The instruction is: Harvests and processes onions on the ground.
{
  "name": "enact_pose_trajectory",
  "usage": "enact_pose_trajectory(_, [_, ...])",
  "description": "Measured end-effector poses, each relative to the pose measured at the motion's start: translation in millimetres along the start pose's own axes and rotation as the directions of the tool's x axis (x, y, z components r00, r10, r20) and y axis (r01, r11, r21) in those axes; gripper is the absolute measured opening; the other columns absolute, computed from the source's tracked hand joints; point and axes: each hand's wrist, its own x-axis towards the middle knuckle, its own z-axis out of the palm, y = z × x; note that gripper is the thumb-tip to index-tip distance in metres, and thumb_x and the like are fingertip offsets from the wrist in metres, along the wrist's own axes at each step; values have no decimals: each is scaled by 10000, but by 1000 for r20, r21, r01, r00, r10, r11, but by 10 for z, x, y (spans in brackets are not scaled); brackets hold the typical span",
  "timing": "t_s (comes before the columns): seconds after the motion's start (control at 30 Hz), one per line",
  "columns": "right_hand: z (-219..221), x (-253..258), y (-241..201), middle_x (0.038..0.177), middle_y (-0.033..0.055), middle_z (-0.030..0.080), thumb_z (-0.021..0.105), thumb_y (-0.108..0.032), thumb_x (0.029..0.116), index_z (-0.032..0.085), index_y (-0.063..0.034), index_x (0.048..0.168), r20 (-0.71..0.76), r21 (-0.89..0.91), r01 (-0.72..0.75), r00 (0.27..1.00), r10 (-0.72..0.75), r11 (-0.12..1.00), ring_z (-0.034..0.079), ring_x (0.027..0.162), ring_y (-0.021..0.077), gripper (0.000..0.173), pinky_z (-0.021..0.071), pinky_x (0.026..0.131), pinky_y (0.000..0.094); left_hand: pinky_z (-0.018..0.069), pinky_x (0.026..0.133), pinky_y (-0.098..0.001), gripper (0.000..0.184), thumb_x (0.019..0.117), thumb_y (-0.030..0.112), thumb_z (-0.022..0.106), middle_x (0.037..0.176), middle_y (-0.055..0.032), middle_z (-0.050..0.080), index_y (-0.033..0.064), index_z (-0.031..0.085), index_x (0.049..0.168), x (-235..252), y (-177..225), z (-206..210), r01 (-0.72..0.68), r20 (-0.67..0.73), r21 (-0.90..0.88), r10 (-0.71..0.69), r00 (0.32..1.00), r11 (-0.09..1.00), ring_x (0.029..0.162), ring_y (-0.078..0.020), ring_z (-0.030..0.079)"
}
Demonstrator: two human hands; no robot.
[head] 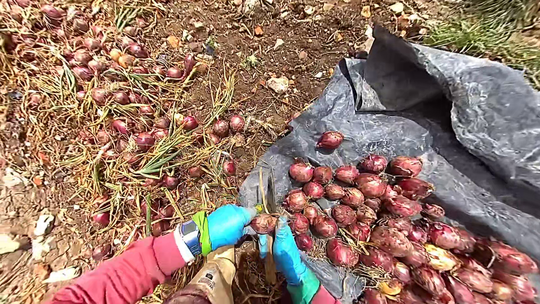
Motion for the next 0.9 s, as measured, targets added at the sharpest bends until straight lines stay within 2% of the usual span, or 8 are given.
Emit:
enact_pose_trajectory(0.1, [69, -51, -135, 544, 26, 564, 242, -802, 957, 611, -85, 788, -20, -156, -89, 996, 87, 984, 557, 422, 168, 824, 516, 416, 341, 579, 782, -529, 281, 1034, 412, 610, 894, -67, 721, 155, 720, 1058, -225, -147, -99, -56, 7, 149, 55, 998, 987, 878, -263, 716])
enact_pose_trajectory(0.23, [8, -282, -68, 559, 38, 549, 249, -814, 947, 635, -88, 950, 1, -10, -40, 999, 40, 999, 527, 391, 177, 822, 496, 362, 352, 559, 802, -520, 417, 1042, 553, 525, 878, -30, 721, 193, 733, 1009, -307, -401, -177, 136, -136, 104, -122, 983, 985, 869, -222, 703])
enact_pose_trajectory(0.33, [-7, -410, 36, 569, 63, 558, 173, -715, 1018, 687, -52, 1034, -31, -114, -141, 990, 138, 984, 534, 418, 191, 839, 508, 398, 365, 568, 811, -541, 400, 1046, 539, 521, 913, -32, 728, 197, 727, 1033, -320, -217, -150, 205, -248, 0, -199, 948, 979, 877, -227, 709])
enact_pose_trajectory(0.4, [-26, -474, 58, 596, 39, 573, 223, -805, 958, 701, -95, 1009, 62, -271, -205, 971, 230, 941, 548, 453, 175, 858, 510, 436, 354, 578, 799, -577, 297, 1060, 391, 523, 988, -72, 727, 160, 709, 1076, -338, 197, -39, 159, -109, 164, -142, 984, 973, 930, -288, 716])
enact_pose_trajectory(0.47, [-44, -483, 22, 571, 34, 565, 238, -897, 878, 633, -119, 816, 66, -331, -183, 974, 216, 926, 551, 440, 180, 875, 506, 426, 362, 552, 781, -648, 272, 1049, 284, 502, 1022, -171, 712, 78, 676, 1089, -308, 605, 35, 36, 131, 262, -72, 989, 964, 973, -396, 701])
enact_pose_trajectory(0.57, [-163, -510, -44, 557, 36, 563, 157, -758, 990, 622, -87, 890, -80, -223, -108, 993, 93, 969, 538, 408, 175, 822, 503, 391, 352, 551, 775, -632, 268, 1066, 273, 496, 1022, -158, 711, 82, 684, 1082, -107, 758, -86, -55, 154, 262, 14, 988, 963, 984, -381, 700])
enact_pose_trajectory(0.7, [-412, -352, -189, 486, 50, 474, -31, -765, 949, 586, -72, 858, -379, 203, -4, 922, 82, 979, 473, 355, 186, 932, 450, 335, 358, 558, 826, -630, 188, 1014, 224, 574, 1109, -116, 732, 139, 723, 1092, 622, 145, -514, 150, -73, 300, -135, 988, 942, 1050, -350, 702])
enact_pose_trajectory(0.9, [-468, -160, 9, 518, 96, 526, -44, -707, 983, 600, -32, 907, -381, 173, -173, 896, 228, 970, 524, 374, 226, 935, 493, 345, 388, 558, 862, -666, 413, 899, 48, 713, 1331, -249, 604, 40, 644, 1306, 1387, -1125, -517, 240, 62, 505, -312, 948, 829, 1100, -452, 657])
